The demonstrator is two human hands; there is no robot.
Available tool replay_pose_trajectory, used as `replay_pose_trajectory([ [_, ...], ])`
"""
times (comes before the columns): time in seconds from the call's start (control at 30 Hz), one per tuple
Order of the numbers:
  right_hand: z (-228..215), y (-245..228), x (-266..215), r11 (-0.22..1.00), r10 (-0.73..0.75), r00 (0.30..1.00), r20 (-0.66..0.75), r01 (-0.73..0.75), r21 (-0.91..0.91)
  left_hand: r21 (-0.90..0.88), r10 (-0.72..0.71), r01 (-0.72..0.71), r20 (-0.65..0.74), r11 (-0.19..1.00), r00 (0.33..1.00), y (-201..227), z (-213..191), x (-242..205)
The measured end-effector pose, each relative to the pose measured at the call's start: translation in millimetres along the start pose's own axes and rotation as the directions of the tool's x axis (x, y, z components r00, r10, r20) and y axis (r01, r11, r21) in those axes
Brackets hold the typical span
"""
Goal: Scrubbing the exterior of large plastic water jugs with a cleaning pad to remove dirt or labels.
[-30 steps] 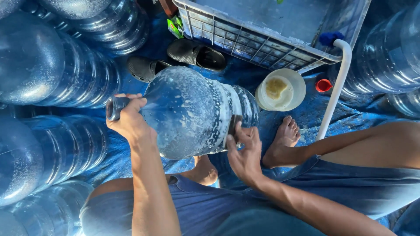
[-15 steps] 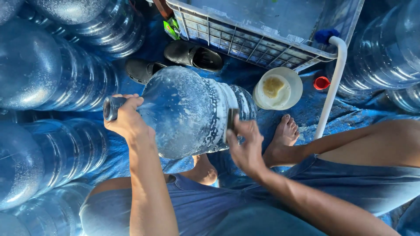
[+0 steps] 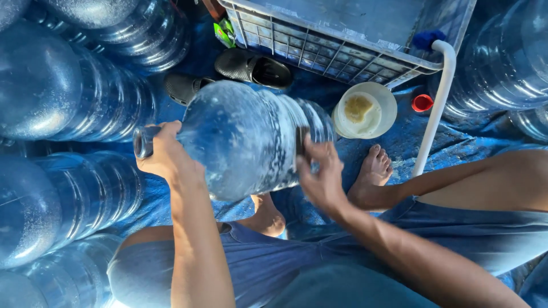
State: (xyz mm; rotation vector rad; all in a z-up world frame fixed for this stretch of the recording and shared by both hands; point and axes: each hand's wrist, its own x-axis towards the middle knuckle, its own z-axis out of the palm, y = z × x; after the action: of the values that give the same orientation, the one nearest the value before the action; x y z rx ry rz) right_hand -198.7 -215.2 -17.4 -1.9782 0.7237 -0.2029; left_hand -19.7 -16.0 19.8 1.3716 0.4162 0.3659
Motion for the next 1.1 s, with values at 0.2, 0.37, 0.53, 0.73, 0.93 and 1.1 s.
replay_pose_trajectory([
  [0.2, 4.4, 55.1, 51.2, 0.897, -0.412, 0.877, -0.246, 0.438, 0.059, 0.008, 0.002, -0.005, 0.277, 1.0, 0.961, -9.4, 3.2, 4.2],
  [0.37, -7.7, 13.2, 82.3, 0.958, 0.183, 0.982, -0.055, -0.165, 0.236, -0.258, 0.233, -0.132, 0.415, 0.957, 0.88, -17.2, 14.2, -3.9],
  [0.53, 19.8, 20.0, -19.3, 0.971, -0.186, 0.957, -0.224, 0.214, 0.108, -0.157, 0.019, 0.005, 0.151, 0.988, 0.988, 2.4, 6.7, -4.2],
  [0.73, 19.0, 17.3, 34.2, 0.987, -0.041, 0.999, -0.029, 0.036, -0.156, -0.138, -0.107, 0.116, 0.072, 0.984, 0.992, -6.4, -5.7, 14.5],
  [0.93, 21.9, -8.0, 86.6, 0.997, 0.057, 0.996, 0.063, -0.054, -0.049, -0.163, -0.096, 0.093, -0.012, 0.982, 0.995, 5.3, 1.2, 0.9],
  [1.1, 33.1, 10.0, -0.7, 0.891, -0.425, 0.868, -0.256, 0.451, 0.05, -0.144, -0.082, 0.073, -0.058, 0.987, 0.995, 7.1, 5.8, 8.5],
])
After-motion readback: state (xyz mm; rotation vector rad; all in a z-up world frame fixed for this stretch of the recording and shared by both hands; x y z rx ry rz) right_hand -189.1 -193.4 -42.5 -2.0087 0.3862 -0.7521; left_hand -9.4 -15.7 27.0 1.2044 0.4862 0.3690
